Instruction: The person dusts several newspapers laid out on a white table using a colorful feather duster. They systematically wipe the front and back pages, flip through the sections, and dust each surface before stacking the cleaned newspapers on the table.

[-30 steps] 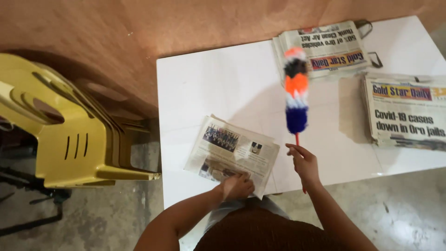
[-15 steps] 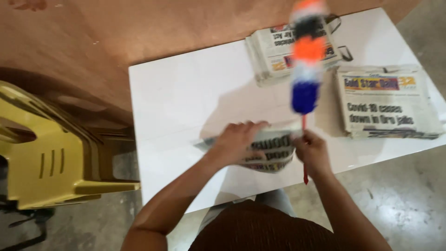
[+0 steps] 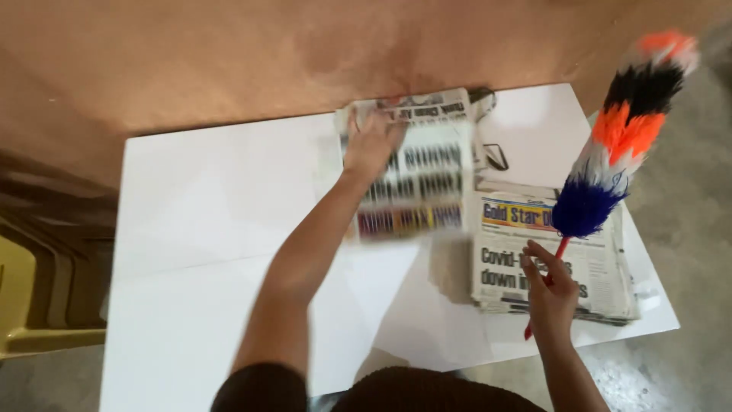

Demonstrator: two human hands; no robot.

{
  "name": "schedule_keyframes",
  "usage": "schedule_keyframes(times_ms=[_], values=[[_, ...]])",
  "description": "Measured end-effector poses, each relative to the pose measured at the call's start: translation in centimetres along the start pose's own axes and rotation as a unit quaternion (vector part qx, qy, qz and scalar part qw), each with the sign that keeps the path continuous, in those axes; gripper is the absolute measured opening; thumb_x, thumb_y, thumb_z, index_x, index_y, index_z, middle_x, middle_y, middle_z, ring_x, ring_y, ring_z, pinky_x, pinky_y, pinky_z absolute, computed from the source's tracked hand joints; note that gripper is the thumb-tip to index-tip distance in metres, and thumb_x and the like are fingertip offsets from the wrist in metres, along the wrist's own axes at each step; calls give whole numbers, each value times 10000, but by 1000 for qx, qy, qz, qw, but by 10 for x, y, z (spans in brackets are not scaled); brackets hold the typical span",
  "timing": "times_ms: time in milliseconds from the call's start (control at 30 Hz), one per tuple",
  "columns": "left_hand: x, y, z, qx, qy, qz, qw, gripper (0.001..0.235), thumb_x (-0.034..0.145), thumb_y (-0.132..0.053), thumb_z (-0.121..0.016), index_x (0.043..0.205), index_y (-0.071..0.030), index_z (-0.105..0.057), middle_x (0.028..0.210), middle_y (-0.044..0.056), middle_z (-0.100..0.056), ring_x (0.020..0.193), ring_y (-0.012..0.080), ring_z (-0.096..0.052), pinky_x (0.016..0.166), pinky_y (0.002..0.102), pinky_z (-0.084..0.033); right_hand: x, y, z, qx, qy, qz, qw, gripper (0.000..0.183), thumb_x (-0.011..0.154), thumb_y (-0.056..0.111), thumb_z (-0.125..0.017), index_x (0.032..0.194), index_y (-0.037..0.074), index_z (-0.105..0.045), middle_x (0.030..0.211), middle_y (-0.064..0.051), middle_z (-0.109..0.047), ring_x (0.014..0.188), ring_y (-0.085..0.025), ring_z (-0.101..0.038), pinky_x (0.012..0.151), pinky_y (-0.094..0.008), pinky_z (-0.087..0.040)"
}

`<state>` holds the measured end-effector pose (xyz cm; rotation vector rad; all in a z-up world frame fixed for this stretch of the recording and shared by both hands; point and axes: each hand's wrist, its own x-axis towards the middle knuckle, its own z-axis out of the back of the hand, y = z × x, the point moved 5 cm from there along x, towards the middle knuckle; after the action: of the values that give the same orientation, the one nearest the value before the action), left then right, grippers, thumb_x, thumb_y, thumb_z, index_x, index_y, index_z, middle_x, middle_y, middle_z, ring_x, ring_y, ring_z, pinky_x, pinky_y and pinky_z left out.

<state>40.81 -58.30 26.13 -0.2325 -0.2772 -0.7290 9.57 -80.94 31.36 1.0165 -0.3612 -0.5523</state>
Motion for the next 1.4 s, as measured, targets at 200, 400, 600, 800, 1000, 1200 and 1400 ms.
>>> schedule_keyframes(times_ms=[200, 400, 600, 800, 1000, 1200, 1400], values=[[-9, -92, -107, -16, 1, 32, 999, 348, 892, -203, -615, 1203, -75, -523, 1328, 210, -546, 1281, 426, -489, 1129, 808, -183, 31, -94, 32, 11, -3, -9, 1000, 376, 914, -106, -597, 1264, 0, -685, 1187, -114, -718, 807, -175, -635, 696, -277, -513], [-31, -65, -212, -4, 233, 129, 964, 1047, 887, -759, -556, 1653, -182, -136, 1693, 182, 86, 1472, 578, 115, 1075, 815, -150, 44, -161, 14, -296, 62, 133, 944, 360, 834, 246, -784, 1184, 167, -752, 1247, -71, -758, 1166, -196, -680, 918, -343, -615], [36, -54, -203, -93, 281, 138, 945, 947, 904, -754, -466, 1650, -281, -124, 1709, 58, 113, 1512, 465, 171, 1137, 776, -20, 28, -236, -17, -319, 213, 165, 909, 1089, 606, 577, -924, 1532, 249, -453, 1705, 7, -258, 1625, -304, -25, 1178, -745, -64], [8, -87, -184, -221, 100, 202, 949, 537, 946, -315, -625, 1453, -153, -556, 1595, 103, -325, 1243, 265, -532, 1115, 579, -265, 18, -233, -7, -319, 278, 148, 894, 1183, 569, 473, -1009, 1555, 248, -395, 1725, 44, -141, 1609, -272, 39, 1209, -694, -39], [-140, -199, -202, -454, 337, 243, 788, 507, 998, -443, -470, 1218, -23, -650, 1209, 162, -641, 1004, 272, -647, 872, 414, -545, 9, -226, -3, -266, 192, 168, 930, 164, 857, 113, -701, 964, 126, -825, 1512, -100, -548, 1493, -321, -416, 1243, -536, -298], [-153, -213, -169, -541, 147, 316, 766, 609, 976, -617, -618, 948, -10, -663, 801, 217, -650, 784, 406, -690, 628, 483, -511, 9, -179, 10, -272, 53, 97, 956, 193, 925, 389, -749, 871, 206, -777, 820, -111, -741, 841, -404, -711, 780, -574, -543], [-129, -163, -66, -582, 131, 334, 730, 567, 816, -399, -834, 1226, -43, -673, 1123, 226, -718, 1048, 410, -703, 790, 540, -605, -3, -79, -4, -10, 113, 302, 947, 92, 823, 230, -850, 910, 210, -826, 971, 5, -804, 964, -245, -767, 1097, -467, -500]])
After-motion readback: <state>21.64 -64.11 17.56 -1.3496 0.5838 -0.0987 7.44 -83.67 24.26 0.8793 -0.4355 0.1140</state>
